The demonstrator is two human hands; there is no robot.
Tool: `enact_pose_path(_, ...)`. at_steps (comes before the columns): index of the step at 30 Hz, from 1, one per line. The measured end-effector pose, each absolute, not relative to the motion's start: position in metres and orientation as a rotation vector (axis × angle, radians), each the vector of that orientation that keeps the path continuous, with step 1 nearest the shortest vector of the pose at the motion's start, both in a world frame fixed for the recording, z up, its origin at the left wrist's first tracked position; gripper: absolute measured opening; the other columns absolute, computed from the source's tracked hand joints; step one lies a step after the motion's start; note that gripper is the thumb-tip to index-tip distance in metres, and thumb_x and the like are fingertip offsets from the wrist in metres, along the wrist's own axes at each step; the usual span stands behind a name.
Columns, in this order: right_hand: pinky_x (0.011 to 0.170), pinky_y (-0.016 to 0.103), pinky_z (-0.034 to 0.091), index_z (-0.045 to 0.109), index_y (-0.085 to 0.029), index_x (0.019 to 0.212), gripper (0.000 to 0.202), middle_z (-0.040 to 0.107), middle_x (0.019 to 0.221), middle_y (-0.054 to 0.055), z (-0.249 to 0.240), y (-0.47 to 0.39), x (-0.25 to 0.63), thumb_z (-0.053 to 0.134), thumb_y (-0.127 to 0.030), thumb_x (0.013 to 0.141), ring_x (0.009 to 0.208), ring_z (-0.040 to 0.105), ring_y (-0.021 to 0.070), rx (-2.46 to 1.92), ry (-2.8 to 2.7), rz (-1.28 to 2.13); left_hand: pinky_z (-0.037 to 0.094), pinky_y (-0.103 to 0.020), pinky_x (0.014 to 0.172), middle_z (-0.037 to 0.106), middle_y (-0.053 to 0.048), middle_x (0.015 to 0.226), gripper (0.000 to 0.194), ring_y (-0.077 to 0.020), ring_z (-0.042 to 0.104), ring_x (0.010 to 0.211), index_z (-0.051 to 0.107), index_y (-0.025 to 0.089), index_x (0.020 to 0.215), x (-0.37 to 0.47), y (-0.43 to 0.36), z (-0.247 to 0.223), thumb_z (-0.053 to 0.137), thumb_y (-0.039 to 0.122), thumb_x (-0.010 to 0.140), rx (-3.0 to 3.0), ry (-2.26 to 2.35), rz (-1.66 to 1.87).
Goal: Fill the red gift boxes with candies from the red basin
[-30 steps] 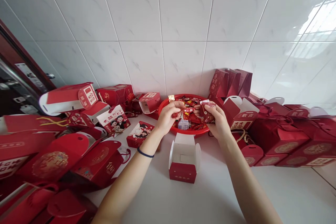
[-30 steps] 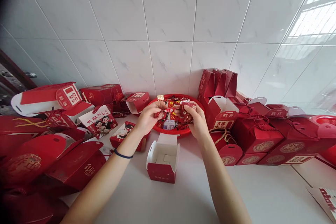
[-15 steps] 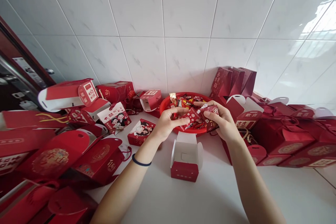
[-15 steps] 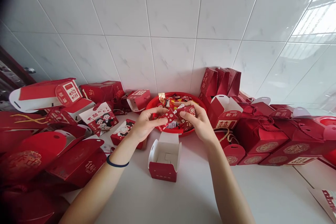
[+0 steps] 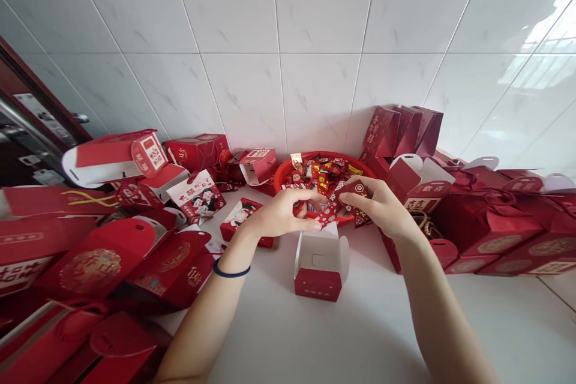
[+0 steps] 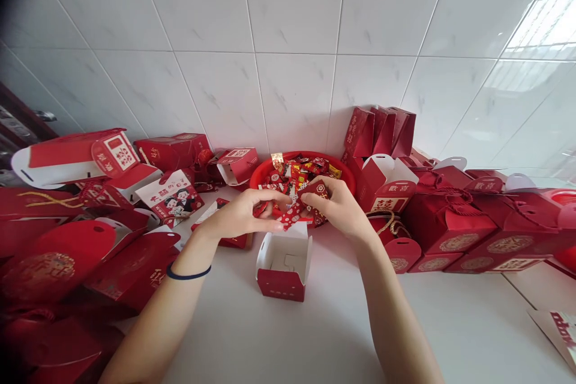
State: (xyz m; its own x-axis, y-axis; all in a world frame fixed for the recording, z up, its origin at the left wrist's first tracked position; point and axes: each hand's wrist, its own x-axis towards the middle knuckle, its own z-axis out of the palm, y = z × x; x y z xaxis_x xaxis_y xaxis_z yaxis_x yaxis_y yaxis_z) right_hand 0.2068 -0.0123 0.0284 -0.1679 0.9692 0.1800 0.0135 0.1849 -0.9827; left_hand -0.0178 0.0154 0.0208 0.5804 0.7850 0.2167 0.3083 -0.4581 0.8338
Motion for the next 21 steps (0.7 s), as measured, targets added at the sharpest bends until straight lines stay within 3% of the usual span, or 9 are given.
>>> enact_pose_path(3, 0.05, 0.024, 0.049, 0.071, -0.02, 0.074, 0.007, 0.07, 0.063, -0.001, 0.03, -0.018, 0.206, 0.073, -0.026, 0.076, 0.056, 0.065, 0.0156, -1.051, -1.614, 1.209, 0.053, -0.028, 0.076, 0.076, -0.005, 0.106, 0.05, -0.0206, 0.068, 0.089, 0.073, 0.024, 0.122, -0.029, 0.017, 0.026, 0.08, 0.026, 0.072, 2.033, 0.841, 0.709)
enact_pose_path(7, 0.041, 0.021, 0.043, 0.069, -0.019, 0.07, 0.007, 0.067, 0.055, -0.003, 0.025, -0.019, 0.199, 0.067, -0.018, 0.076, 0.046, 0.059, 0.013, -1.083, -1.809, 1.298, 0.053, -0.03, 0.089, 0.075, -0.005, 0.113, 0.046, -0.0248, 0.067, 0.108, 0.073, 0.025, 0.122, -0.034, 0.019, 0.028, 0.07, 0.024, 0.076, 1.942, 0.874, 0.722)
enact_pose_path(11, 0.037, 0.019, 0.037, 0.065, -0.019, 0.061, 0.013, 0.063, 0.051, -0.004, 0.021, -0.017, 0.193, 0.07, -0.012, 0.07, 0.043, 0.056, 0.0111, -1.144, -1.852, 1.249, 0.052, -0.028, 0.088, 0.075, -0.004, 0.115, 0.043, -0.023, 0.066, 0.109, 0.075, 0.025, 0.116, -0.033, 0.021, 0.026, 0.057, 0.017, 0.078, 1.866, 0.877, 0.705)
enact_pose_path(13, 0.042, 0.02, 0.042, 0.067, -0.018, 0.065, 0.008, 0.066, 0.056, -0.003, 0.023, -0.017, 0.194, 0.071, -0.015, 0.072, 0.047, 0.059, 0.0121, -1.128, -1.794, 1.209, 0.052, -0.028, 0.087, 0.074, -0.003, 0.116, 0.043, -0.0213, 0.067, 0.104, 0.075, 0.026, 0.115, -0.032, 0.021, 0.024, 0.056, 0.015, 0.078, 1.87, 0.852, 0.696)
enact_pose_path(16, 0.051, 0.023, 0.049, 0.071, -0.017, 0.077, 0.009, 0.07, 0.065, -0.001, 0.029, -0.019, 0.197, 0.072, -0.026, 0.078, 0.055, 0.065, 0.0147, -1.055, -1.657, 1.194, 0.054, -0.03, 0.087, 0.072, -0.006, 0.119, 0.039, -0.0219, 0.068, 0.103, 0.071, 0.024, 0.117, -0.027, 0.02, 0.021, 0.065, 0.018, 0.079, 1.848, 0.795, 0.716)
enact_pose_path(21, 0.059, 0.025, 0.052, 0.071, -0.019, 0.08, 0.018, 0.072, 0.067, 0.002, 0.033, -0.019, 0.203, 0.075, -0.036, 0.077, 0.062, 0.068, 0.0168, -0.939, -1.429, 1.203, 0.057, -0.033, 0.08, 0.067, -0.009, 0.117, 0.041, -0.0222, 0.07, 0.096, 0.065, 0.02, 0.106, -0.018, 0.016, 0.016, 0.083, 0.022, 0.069, 1.752, 0.801, 0.784)
